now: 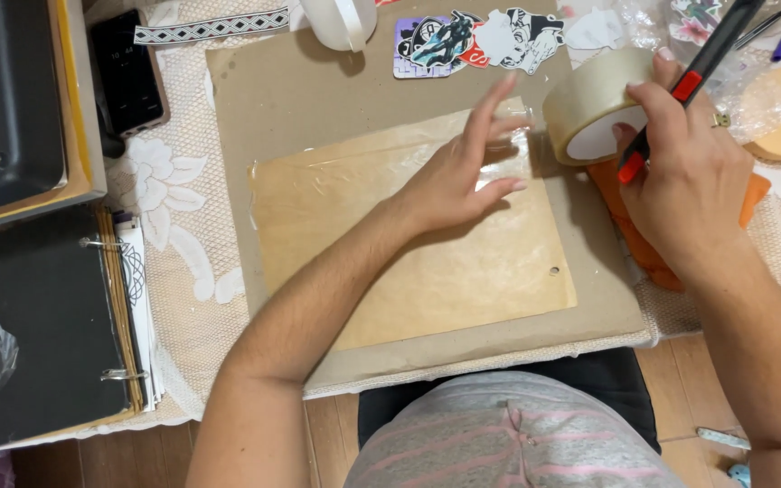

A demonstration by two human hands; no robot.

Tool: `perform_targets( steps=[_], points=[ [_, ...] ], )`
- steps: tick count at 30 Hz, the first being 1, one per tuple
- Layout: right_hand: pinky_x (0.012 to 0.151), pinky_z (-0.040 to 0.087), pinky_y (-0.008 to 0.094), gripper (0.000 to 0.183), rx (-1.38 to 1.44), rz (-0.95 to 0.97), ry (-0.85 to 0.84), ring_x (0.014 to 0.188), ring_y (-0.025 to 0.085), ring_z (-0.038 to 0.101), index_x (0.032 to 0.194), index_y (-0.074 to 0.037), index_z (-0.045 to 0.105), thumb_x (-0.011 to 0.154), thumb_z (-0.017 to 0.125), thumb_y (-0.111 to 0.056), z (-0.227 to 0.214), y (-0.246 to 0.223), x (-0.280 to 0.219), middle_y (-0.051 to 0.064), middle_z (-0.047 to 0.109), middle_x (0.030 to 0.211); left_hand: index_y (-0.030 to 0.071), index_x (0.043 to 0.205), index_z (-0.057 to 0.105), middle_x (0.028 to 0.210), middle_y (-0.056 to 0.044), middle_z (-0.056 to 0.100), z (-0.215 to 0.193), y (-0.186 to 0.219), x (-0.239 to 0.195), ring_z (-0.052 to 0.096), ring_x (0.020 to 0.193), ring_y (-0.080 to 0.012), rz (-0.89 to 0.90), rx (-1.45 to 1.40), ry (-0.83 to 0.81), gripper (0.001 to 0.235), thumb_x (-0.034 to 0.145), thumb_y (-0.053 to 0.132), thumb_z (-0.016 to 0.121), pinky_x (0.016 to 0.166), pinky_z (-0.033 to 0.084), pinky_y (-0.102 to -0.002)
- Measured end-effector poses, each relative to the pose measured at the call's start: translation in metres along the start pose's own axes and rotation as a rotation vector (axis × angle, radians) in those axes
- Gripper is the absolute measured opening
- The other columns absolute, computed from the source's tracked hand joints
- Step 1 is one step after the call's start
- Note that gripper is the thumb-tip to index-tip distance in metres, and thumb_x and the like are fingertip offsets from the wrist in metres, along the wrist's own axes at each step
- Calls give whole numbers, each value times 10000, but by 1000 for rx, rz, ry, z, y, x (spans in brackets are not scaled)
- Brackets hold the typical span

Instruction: Applying strips of clear adhesive tape over a sheet of printed stickers to laminate and protect them.

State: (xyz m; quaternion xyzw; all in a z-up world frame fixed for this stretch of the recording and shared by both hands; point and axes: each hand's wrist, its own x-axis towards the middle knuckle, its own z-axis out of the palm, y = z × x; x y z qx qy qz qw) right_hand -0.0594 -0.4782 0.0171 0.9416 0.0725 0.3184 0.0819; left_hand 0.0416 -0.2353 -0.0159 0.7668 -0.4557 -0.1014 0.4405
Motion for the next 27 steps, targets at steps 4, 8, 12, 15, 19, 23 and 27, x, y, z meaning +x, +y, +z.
perform_targets(
  steps=[4,8,12,15,19,23,27],
  points=[
    [517,460,400,377,103,6,-34,716,355,631,1434,-57,573,1077,685,-93,-5,-1,-5,238,643,1486,286,1607,-61,1567,-183,519,11,-5,36,508,1495,-303,51,-392,156,1176,906,222,881,1230,432,-475],
    [759,563,418,687,195,37,95,1008,373,780,1601,40,443,1049,851,10,5,12,-31,281,648,1516,342,1619,-13,1488,-202,619,17,-5,51,667,1358,-262,70,-320,217,1200,885,202,926,1096,605,-337],
    [688,434,490,576,410,49,376,692,385,501,1371,250,562,1171,393,-263,-28,3,-69,277,667,783,350,1607,3,1440,-132,664,16,-2,51,712,1226,-237,-36,-354,251,1173,866,224,904,1040,617,-357],
    [554,503,406,364,412,-130,407,569,297,649,995,86,849,943,511,-38,-42,-16,-90,149,735,710,331,1607,27,1378,-35,698,16,-4,52,719,1110,-161,-52,-454,254,1191,832,144,911,1039,614,-325],
    [644,477,311,225,380,-260,85,656,218,574,1130,3,735,978,600,-94,-43,-52,-50,71,680,848,335,1608,14,1401,-63,699,17,-2,52,733,1123,-179,-28,-404,259,1213,830,189,933,1026,614,-319],
    [680,512,294,171,216,-209,109,666,178,586,1121,-64,747,1004,660,-152,-11,-58,-32,19,578,743,337,1604,24,1397,-34,697,15,2,52,716,1082,-155,-54,-416,248,1193,827,194,918,931,605,-257],
    [583,451,290,174,132,-154,48,669,175,578,1160,-115,735,1035,642,-194,-3,-58,-29,10,617,789,319,1608,30,1397,-68,684,17,2,53,722,1128,-176,-33,-406,254,1189,831,165,916,1030,604,-316]
  ],
)
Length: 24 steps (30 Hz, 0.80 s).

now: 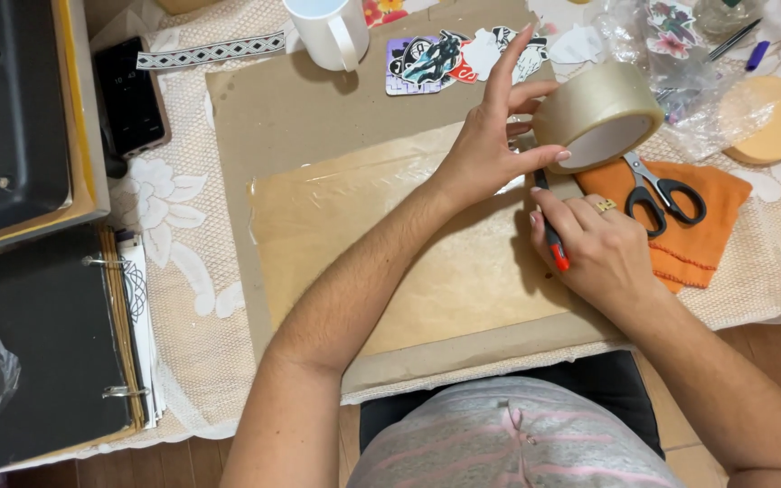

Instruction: Applying strips of clear adhesive tape over a sheet of printed stickers to laminate and protect them.

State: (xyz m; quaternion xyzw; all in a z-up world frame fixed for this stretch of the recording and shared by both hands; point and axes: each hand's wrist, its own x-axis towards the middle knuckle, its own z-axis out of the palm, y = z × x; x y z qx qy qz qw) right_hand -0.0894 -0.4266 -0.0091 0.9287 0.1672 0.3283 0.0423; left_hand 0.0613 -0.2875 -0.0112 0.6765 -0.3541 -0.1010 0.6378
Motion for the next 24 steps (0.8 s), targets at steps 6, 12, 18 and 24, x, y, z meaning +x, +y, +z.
perform_targets(
  steps=[6,12,18,24],
  points=[
    [570,464,294,153,33,60,-69,649,175,590,1131,-149,709,1030,612,-212,1,-2,-5,-6,674,839,316,1600,66,1380,-48,676,1,0,-1,722,1106,-153,-25,-24,15,1171,807,149,911,1040,615,-344],
    [621,482,285,134,27,61,-57,646,160,600,1085,-143,710,1017,616,-208,-16,-8,-6,-12,669,808,317,1604,75,1398,-44,656,3,-1,-3,670,1202,-205,-42,-14,28,1139,817,211,891,1025,608,-364],
    [610,472,330,241,384,3,89,665,217,634,1175,14,721,1008,587,-95,-26,19,-51,118,742,937,286,1603,104,1402,-187,613,11,-5,-3,658,1202,-227,-87,-147,134,1135,784,186,884,1013,627,-407],
    [1091,522,515,516,418,184,160,1372,482,603,1254,116,520,934,918,46,-13,93,15,335,595,1487,275,1603,102,1383,-155,618,15,-9,-5,648,1163,-206,-75,-194,165,1122,796,129,868,994,637,-362]
  ],
)
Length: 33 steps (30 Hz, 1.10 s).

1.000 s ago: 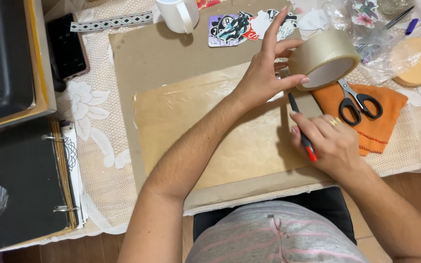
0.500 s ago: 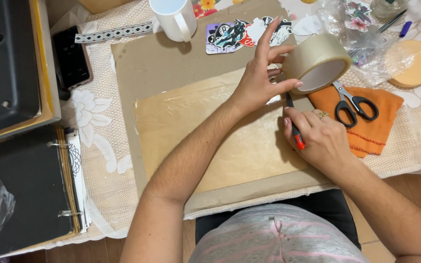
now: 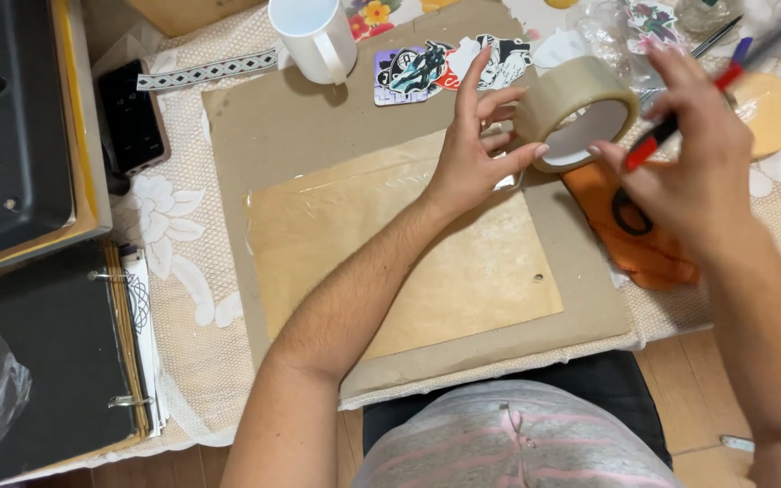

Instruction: Applying strips of clear adhesive tape over a sheet of printed stickers to laminate and protect them.

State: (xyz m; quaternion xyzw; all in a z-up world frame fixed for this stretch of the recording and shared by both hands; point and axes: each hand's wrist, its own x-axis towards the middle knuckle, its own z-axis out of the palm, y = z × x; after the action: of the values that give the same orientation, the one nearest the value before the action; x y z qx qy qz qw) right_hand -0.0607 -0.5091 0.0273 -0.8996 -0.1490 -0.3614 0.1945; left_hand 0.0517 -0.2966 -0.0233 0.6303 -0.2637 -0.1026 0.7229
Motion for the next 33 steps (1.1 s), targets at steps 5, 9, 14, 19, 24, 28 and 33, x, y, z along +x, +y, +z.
perform_targets(
  steps=[5,9,14,19,24,28,33],
  points=[
    [860,513,447,433,34,172,-262,1228,368,685,1162,-16,427,836,695,86,23,32,27,201,698,1411,278,1615,47,1416,-157,614,-3,3,-2,616,1255,-242,10,24,-37,1200,770,202,895,1082,577,-382],
    [756,526,437,368,-64,110,-185,1103,348,749,1147,-19,470,855,663,93,41,49,15,130,757,1362,271,1618,-87,1546,-157,540,-19,-2,-3,446,1518,-314,141,236,-172,1134,926,281,812,1248,333,-502],
    [663,477,404,396,-80,45,-68,1065,293,763,1141,-1,436,815,595,159,53,62,3,145,779,1364,144,1577,-241,1734,-101,71,-25,-12,-3,213,1616,-334,170,767,-284,1294,891,176,855,1315,-33,-580],
    [697,458,454,450,-19,63,-53,1192,372,743,1157,-8,388,801,574,194,54,60,15,204,758,1372,128,1581,-236,1730,-140,68,-24,-20,-2,93,1631,-326,207,806,-260,1342,852,190,889,1311,-12,-597],
    [800,473,444,415,47,55,-23,1265,391,717,1148,6,390,811,552,186,57,61,23,232,743,1383,117,1560,-282,1720,-179,64,-24,-21,0,94,1621,-351,205,825,-238,1420,818,217,925,1311,-55,-573],
    [776,508,416,402,60,35,8,1238,387,735,1141,14,400,831,570,205,59,63,22,243,753,1351,149,1562,-271,1723,-168,20,-26,-26,4,59,1621,-350,147,701,-229,1150,947,177,700,1296,-26,-595],
    [753,507,403,415,40,43,-20,1251,366,734,1144,4,408,807,542,206,56,71,12,227,758,1353,101,1560,-240,1713,-177,51,-19,-37,7,144,1600,-352,109,798,-145,1047,992,69,639,1302,68,-553]
  ],
)
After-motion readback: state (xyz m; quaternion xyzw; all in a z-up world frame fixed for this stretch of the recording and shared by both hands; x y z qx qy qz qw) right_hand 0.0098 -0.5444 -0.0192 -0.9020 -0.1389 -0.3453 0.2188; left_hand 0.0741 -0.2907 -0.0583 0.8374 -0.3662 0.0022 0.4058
